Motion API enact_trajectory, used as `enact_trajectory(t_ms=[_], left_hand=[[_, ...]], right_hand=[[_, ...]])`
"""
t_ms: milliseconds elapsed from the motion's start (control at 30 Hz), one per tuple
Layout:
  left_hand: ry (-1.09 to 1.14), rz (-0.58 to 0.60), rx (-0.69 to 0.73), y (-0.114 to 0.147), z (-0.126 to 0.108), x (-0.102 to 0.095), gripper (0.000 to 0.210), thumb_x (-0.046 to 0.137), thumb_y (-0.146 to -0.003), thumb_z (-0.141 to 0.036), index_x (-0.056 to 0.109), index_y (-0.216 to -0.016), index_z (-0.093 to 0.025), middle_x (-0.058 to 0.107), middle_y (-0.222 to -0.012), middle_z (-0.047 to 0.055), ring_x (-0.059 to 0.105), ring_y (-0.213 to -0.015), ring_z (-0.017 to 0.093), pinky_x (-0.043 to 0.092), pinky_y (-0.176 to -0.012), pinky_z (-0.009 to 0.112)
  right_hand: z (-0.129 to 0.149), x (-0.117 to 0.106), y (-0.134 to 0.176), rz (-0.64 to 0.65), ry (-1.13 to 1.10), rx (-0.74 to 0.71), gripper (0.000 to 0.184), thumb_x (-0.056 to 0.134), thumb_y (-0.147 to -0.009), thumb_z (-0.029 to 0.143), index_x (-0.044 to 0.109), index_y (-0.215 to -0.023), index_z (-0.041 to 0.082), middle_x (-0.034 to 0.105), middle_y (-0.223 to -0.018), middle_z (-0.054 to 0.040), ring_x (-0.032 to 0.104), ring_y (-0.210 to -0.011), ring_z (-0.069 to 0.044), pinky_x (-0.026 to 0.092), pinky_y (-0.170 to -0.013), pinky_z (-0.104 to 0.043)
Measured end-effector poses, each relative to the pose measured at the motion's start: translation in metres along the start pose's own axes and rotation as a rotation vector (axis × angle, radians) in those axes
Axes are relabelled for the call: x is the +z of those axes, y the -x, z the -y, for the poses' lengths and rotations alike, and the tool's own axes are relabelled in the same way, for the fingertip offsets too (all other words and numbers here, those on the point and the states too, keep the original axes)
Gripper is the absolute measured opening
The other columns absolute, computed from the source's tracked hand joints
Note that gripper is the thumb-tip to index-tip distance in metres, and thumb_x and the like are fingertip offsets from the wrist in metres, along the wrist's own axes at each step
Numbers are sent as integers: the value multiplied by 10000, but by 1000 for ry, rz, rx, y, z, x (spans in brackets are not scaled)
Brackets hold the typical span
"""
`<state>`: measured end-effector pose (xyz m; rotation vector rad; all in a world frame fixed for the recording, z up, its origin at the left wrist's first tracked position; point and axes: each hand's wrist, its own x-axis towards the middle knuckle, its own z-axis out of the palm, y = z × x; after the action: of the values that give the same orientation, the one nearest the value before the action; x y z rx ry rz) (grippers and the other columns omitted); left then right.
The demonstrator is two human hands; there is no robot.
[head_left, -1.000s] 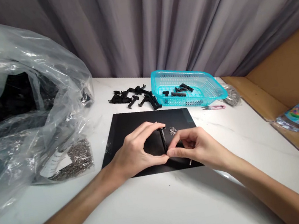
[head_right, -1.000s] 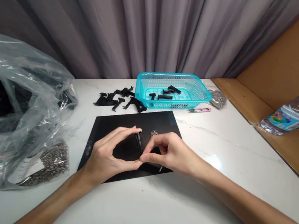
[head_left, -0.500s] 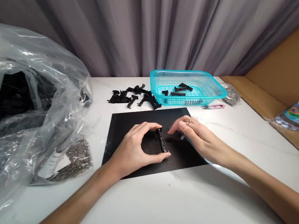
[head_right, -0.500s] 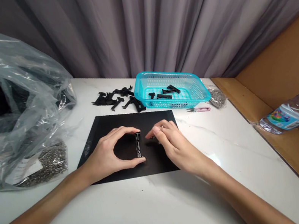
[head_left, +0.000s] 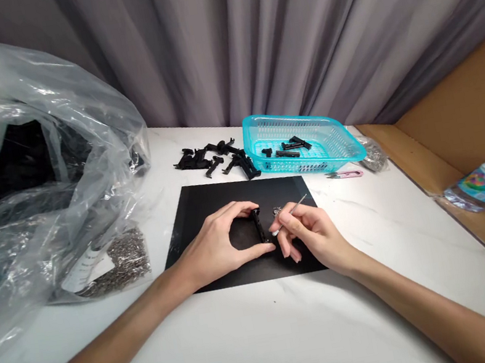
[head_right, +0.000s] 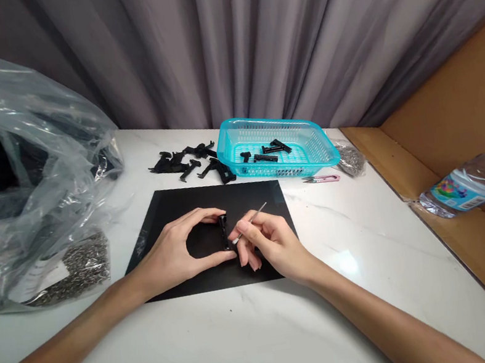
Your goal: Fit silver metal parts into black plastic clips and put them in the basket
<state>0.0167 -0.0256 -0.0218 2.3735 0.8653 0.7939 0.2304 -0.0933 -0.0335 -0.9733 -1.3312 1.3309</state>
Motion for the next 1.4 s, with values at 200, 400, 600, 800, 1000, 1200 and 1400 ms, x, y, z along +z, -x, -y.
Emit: enact_trajectory(t_ms=[200,400,600,800,1000,1200,1400], left_hand=[[-37,-18,-11,-1,-1,0,562,852,-775,-445,667,-1248,-205,759,-1175,79,736,-1073,271,615,-965,425],[-46,-31,2,-2,-1,1,551,847,-777,-433,662,-1243,-207,761,-1169,76,739,-1071,267,617,-957,412],[-62,-54,-4,-1,-2,1,535,855,-757,-418,683,-1212,-196,775,-1151,79,747,-1047,273,620,-950,427],[-61,-71,-19,-3,-2,2,549,870,-725,-397,695,-1200,-183,785,-1103,71,759,-1001,271,625,-925,421],[-57,-50,-56,-3,-1,3,564,876,-707,-394,697,-1204,-195,780,-1123,66,744,-1026,267,608,-938,415],[-73,-20,-76,-2,1,1,568,863,-716,-382,688,-1230,-215,767,-1154,52,726,-1076,266,583,-988,413],[-46,3,-102,-2,1,-2,622,889,-701,-495,666,-1219,-233,761,-1150,27,728,-1071,255,580,-1013,405]], right_hand=[[-1,-3,-2,-26,95,-58,400,639,-992,522,759,-884,156,665,-677,-24,571,-593,-121,484,-597,-273],[0,-4,-4,-2,74,-12,408,656,-976,533,787,-905,153,677,-665,-30,582,-592,-128,496,-598,-276],[-1,-5,-4,25,58,-3,377,669,-979,488,801,-882,148,690,-683,-34,576,-601,-118,482,-595,-261],[0,-4,-4,25,67,-17,364,662,-992,455,800,-851,149,697,-708,-37,566,-607,-112,478,-607,-265],[0,-3,-3,20,90,-35,379,666,-987,460,803,-810,154,729,-751,-59,594,-628,-124,511,-626,-277],[0,1,-1,24,125,-47,381,637,-1001,477,806,-873,161,699,-696,-37,584,-617,-126,492,-608,-268],[5,-15,-7,-333,437,-244,489,453,-1082,497,721,-809,192,581,-696,-10,536,-660,-147,475,-693,-305]])
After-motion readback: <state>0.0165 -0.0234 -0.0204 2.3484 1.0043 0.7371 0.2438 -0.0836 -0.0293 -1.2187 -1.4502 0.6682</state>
